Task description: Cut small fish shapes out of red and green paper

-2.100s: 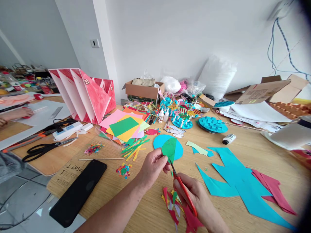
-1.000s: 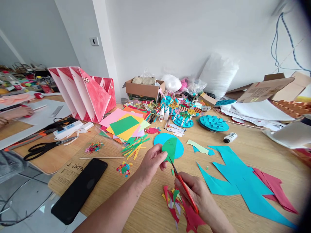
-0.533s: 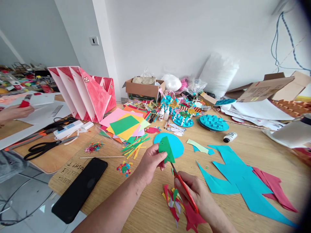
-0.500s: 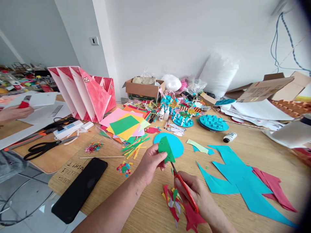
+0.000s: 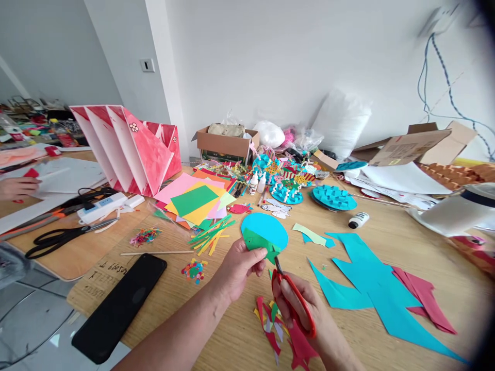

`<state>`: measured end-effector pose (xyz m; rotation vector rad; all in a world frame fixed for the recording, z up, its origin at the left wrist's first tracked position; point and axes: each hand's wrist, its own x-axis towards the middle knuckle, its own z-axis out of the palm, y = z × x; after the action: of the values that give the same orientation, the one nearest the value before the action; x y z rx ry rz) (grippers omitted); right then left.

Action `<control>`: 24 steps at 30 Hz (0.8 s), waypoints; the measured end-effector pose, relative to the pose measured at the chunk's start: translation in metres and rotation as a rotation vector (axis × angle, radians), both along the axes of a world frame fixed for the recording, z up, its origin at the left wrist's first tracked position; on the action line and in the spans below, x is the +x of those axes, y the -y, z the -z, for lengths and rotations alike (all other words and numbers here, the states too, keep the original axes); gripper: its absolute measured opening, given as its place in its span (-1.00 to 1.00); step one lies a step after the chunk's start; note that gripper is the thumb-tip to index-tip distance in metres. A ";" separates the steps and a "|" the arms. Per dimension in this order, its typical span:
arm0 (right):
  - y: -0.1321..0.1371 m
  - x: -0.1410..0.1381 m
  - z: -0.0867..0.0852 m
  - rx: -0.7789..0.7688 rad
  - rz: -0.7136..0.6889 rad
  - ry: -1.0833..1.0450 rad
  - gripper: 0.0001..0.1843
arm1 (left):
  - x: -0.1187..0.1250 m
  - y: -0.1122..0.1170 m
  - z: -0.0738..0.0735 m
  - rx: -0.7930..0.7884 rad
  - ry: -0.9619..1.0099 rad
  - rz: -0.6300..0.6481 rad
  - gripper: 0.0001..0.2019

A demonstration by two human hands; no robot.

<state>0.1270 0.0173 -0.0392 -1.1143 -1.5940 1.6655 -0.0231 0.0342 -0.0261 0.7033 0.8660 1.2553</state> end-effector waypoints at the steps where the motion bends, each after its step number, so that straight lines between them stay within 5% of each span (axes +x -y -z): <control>1: 0.000 0.000 0.000 -0.006 0.005 -0.012 -0.54 | 0.000 0.000 0.000 -0.002 0.003 0.018 -0.79; 24: 0.006 -0.009 0.009 -0.031 0.038 -0.138 -0.55 | 0.014 0.005 0.001 0.053 -0.027 -0.105 -0.84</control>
<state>0.1178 0.0117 -0.0482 -1.0156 -1.4571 1.7084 -0.0096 0.0289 -0.0268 0.7263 0.9036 1.3692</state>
